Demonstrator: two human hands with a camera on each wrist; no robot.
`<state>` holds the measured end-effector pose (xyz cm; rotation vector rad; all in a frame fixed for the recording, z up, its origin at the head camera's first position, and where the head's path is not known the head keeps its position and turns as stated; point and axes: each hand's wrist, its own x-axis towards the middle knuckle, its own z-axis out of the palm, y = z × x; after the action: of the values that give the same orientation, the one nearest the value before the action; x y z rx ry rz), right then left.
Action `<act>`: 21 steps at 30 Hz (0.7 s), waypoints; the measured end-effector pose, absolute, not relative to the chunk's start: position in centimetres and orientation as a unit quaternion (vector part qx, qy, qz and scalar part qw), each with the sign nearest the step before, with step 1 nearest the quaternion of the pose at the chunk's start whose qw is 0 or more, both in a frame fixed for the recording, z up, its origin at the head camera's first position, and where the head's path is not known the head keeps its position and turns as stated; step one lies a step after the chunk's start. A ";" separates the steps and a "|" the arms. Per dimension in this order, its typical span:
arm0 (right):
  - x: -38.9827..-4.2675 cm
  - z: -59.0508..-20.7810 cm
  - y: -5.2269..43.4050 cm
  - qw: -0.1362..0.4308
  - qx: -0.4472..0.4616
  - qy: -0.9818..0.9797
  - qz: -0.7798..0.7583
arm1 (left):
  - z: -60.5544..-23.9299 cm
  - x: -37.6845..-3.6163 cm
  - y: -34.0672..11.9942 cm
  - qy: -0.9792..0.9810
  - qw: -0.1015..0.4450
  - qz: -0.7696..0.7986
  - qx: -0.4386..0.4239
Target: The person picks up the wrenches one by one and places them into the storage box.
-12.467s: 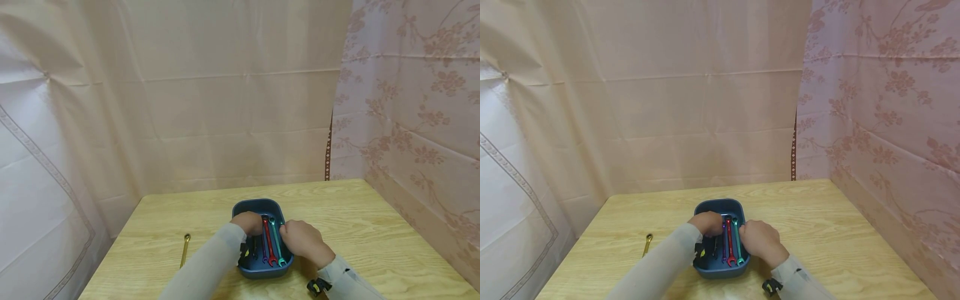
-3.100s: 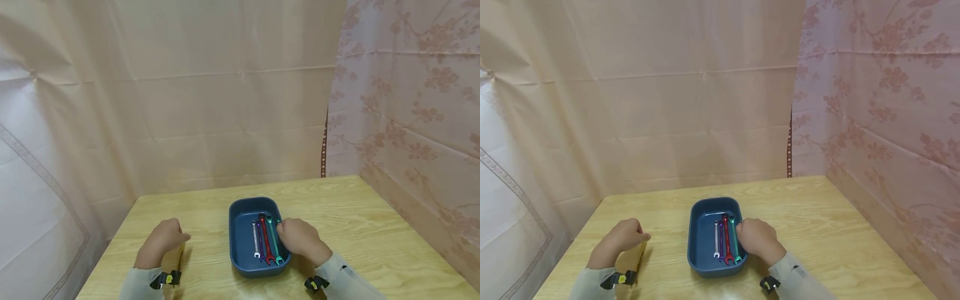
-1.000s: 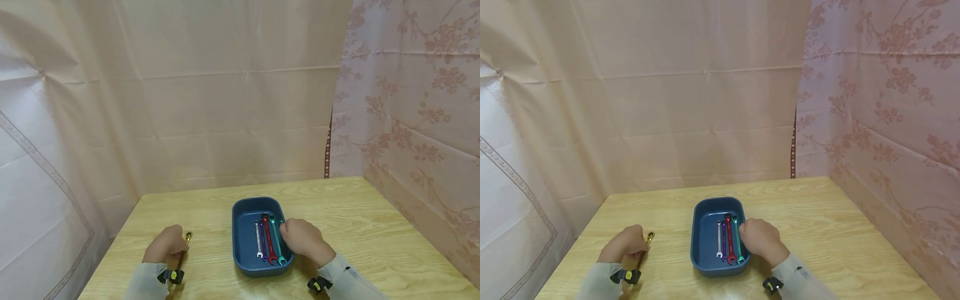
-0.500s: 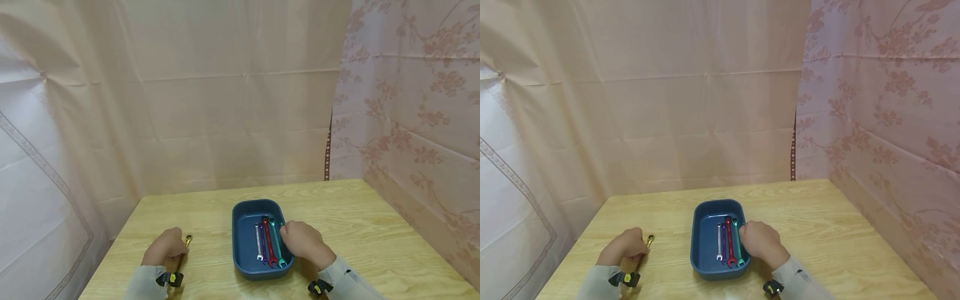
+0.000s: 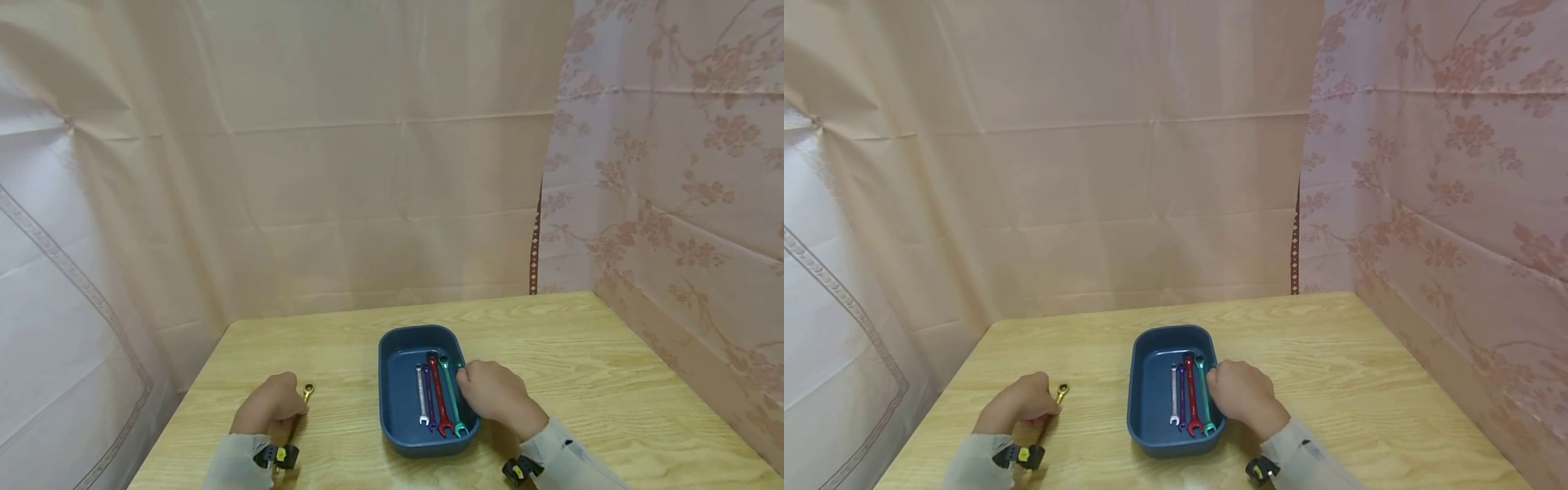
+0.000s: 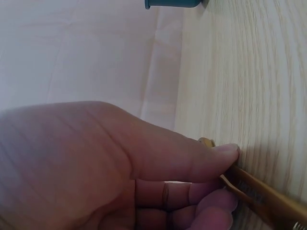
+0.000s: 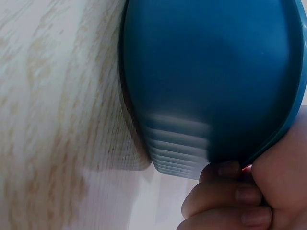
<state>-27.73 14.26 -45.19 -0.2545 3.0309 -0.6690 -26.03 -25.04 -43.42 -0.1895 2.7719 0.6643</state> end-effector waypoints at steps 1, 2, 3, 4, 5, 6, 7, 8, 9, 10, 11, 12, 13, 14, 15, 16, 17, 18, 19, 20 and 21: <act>-27.7 -45.2 14.3 0.015 -0.081 0.973 -0.215 | -43.4 -26.0 -25.0 0.961 0.142 0.230 -0.063; -27.7 -45.2 14.3 0.015 -0.080 0.973 -0.215 | -43.5 -26.1 -25.0 0.961 0.144 0.231 -0.058; -27.7 -45.2 14.3 0.016 -0.080 0.973 -0.215 | -43.5 -26.1 -25.1 0.960 0.144 0.232 -0.056; -27.7 -45.2 14.3 0.015 -0.080 0.973 -0.216 | -43.5 -26.1 -25.0 0.960 0.146 0.234 -0.055; -27.7 -45.2 14.3 0.015 -0.080 0.973 -0.216 | -43.6 -26.2 -25.1 0.959 0.147 0.237 -0.053; -27.7 -45.2 14.3 0.014 -0.081 0.973 -0.216 | -43.6 -26.2 -25.0 0.959 0.147 0.237 -0.049; -27.7 -45.3 14.3 0.014 -0.080 0.973 -0.216 | -43.7 -26.2 -25.0 0.958 0.149 0.239 -0.047; -27.7 -45.3 14.3 0.013 -0.081 0.973 -0.216 | -43.7 -26.2 -25.0 0.958 0.150 0.239 -0.045; -27.7 -45.3 14.2 0.012 -0.082 0.973 -0.216 | -43.7 -26.2 -25.0 0.959 0.149 0.239 -0.043; -27.7 -45.3 14.3 0.011 -0.083 0.973 -0.217 | -43.6 -26.2 -25.0 0.958 0.148 0.241 -0.040; -27.7 -45.3 14.3 0.011 -0.084 0.972 -0.218 | -43.7 -26.2 -24.9 0.958 0.146 0.244 -0.035; -27.7 -45.3 14.3 0.010 -0.085 0.972 -0.217 | -43.6 -26.2 -24.9 0.958 0.146 0.246 -0.031; -27.7 -45.4 14.3 0.010 -0.085 0.972 -0.218 | -43.6 -26.1 -24.9 0.957 0.144 0.250 -0.026; -27.7 -45.4 14.3 0.010 -0.085 0.972 -0.217 | -43.6 -26.1 -24.8 0.957 0.142 0.253 -0.023; -27.8 -45.4 14.3 0.010 -0.085 0.972 -0.217 | -43.6 -26.0 -24.8 0.956 0.142 0.256 -0.020; -27.8 -45.5 14.3 0.009 -0.086 0.972 -0.216 | -43.6 -26.0 -24.7 0.955 0.142 0.260 -0.017; -27.8 -45.5 14.3 0.008 -0.086 0.973 -0.216 | -43.6 -26.0 -24.7 0.955 0.142 0.260 -0.015; -27.8 -45.5 14.3 0.008 -0.086 0.973 -0.215 | -43.6 -26.0 -24.7 0.955 0.143 0.258 -0.015; -27.8 -45.5 14.3 0.007 -0.086 0.973 -0.215 | -43.6 -26.0 -24.7 0.956 0.144 0.257 -0.014; -27.8 -45.5 14.3 0.007 -0.086 0.973 -0.215 | -43.6 -26.1 -24.7 0.956 0.145 0.254 -0.014; -27.8 -45.5 14.3 0.006 -0.086 0.973 -0.215 | -43.5 -26.1 -24.6 0.957 0.145 0.250 -0.013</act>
<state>-27.82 14.31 -45.52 -0.2686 3.0438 -0.6733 -26.10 -24.64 -43.55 -0.0388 2.7572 0.7205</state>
